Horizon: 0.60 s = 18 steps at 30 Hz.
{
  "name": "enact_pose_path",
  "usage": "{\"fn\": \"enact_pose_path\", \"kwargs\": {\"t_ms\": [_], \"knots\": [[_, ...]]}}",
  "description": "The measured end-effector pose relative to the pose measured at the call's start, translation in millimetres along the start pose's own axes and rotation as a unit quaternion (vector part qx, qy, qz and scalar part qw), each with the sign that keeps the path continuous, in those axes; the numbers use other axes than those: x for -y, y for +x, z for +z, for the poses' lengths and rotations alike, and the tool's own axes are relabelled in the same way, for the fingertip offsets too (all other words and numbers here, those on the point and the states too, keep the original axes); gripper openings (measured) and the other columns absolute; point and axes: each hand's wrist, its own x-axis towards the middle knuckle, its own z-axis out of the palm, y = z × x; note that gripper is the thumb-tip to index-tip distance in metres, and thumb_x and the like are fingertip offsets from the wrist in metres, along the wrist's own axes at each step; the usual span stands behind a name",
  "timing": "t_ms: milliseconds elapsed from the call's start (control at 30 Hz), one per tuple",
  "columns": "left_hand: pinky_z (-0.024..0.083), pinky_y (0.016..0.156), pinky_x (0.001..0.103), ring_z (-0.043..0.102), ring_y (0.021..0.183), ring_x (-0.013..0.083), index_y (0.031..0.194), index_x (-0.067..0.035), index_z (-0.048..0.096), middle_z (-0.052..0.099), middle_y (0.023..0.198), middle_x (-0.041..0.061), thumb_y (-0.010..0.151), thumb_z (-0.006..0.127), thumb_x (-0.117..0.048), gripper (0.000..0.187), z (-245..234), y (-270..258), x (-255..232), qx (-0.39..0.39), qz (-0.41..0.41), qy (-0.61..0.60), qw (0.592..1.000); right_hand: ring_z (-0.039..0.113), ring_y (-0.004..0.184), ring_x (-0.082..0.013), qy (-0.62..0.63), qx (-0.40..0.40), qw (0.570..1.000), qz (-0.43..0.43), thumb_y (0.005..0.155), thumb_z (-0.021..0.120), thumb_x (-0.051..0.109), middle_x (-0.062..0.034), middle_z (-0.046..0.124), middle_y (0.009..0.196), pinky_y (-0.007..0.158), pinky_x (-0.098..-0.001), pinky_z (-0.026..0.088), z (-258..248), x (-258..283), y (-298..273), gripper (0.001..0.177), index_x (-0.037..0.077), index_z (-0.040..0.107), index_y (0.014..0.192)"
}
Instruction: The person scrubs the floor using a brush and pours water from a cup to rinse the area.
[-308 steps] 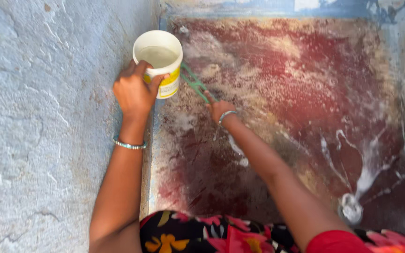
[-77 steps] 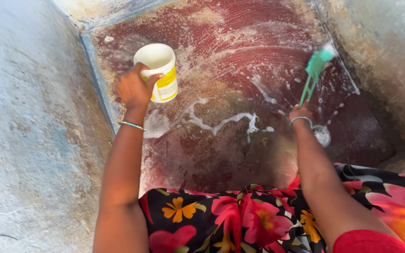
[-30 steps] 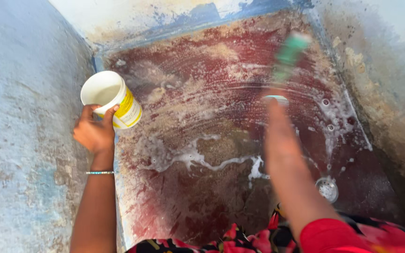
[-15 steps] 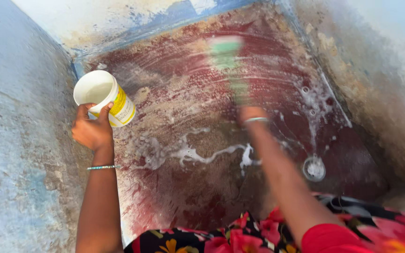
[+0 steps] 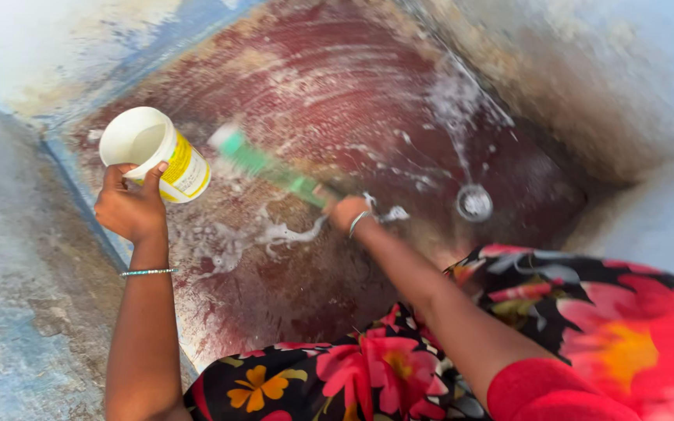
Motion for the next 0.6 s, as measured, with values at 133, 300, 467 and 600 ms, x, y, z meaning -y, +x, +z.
{"fn": "enact_pose_path", "kwargs": {"t_ms": [133,300,467,600], "knots": [[0.045,0.056,0.044,0.064,0.063,0.0294,0.094,-0.015,0.075,0.071,0.077,0.01,0.073,0.102,-0.047,0.047,3.5,-17.2,-8.3,0.047,0.056,-0.013,0.997,0.07,0.098,-0.0419,0.184,-0.19,0.953,0.149,0.088,0.055,0.026,-0.022,0.073,0.107,0.087,-0.0545,0.054,-23.1,-141.3,-31.1,0.034,0.02,0.078,0.113],[0.048,0.059,0.045,0.068,0.069,0.033,0.094,-0.014,0.075,0.073,0.081,0.013,0.073,0.101,-0.045,0.046,9.0,-26.3,-25.1,0.066,0.102,-0.033,0.992,0.072,0.098,-0.0434,0.269,-0.199,0.877,0.344,0.099,0.05,0.034,-0.0252,0.072,0.105,0.086,-0.054,0.056,0.4,-148.9,-88.5,0.037,0.009,0.065,0.123],[0.049,0.06,0.046,0.069,0.07,0.0345,0.093,-0.014,0.075,0.074,0.083,0.014,0.071,0.101,-0.044,0.045,28.7,-19.8,-46.7,0.075,0.088,-0.024,0.993,0.072,0.095,-0.0458,0.116,-0.013,0.991,0.066,0.101,0.044,0.035,-0.0274,0.071,0.103,0.088,-0.0562,0.057,51.6,-4.7,-121.3,0.047,0.014,0.051,0.143],[0.048,0.061,0.047,0.067,0.068,0.0351,0.093,-0.013,0.074,0.073,0.081,0.014,0.073,0.102,-0.044,0.046,30.8,-15.2,-51.2,0.085,0.06,-0.038,0.994,0.07,0.091,-0.0477,0.133,-0.067,0.985,0.089,0.098,0.047,0.048,-0.029,0.069,0.102,0.081,-0.0577,0.056,39.1,-44.4,-92.1,0.048,0.012,0.075,0.111]]}}
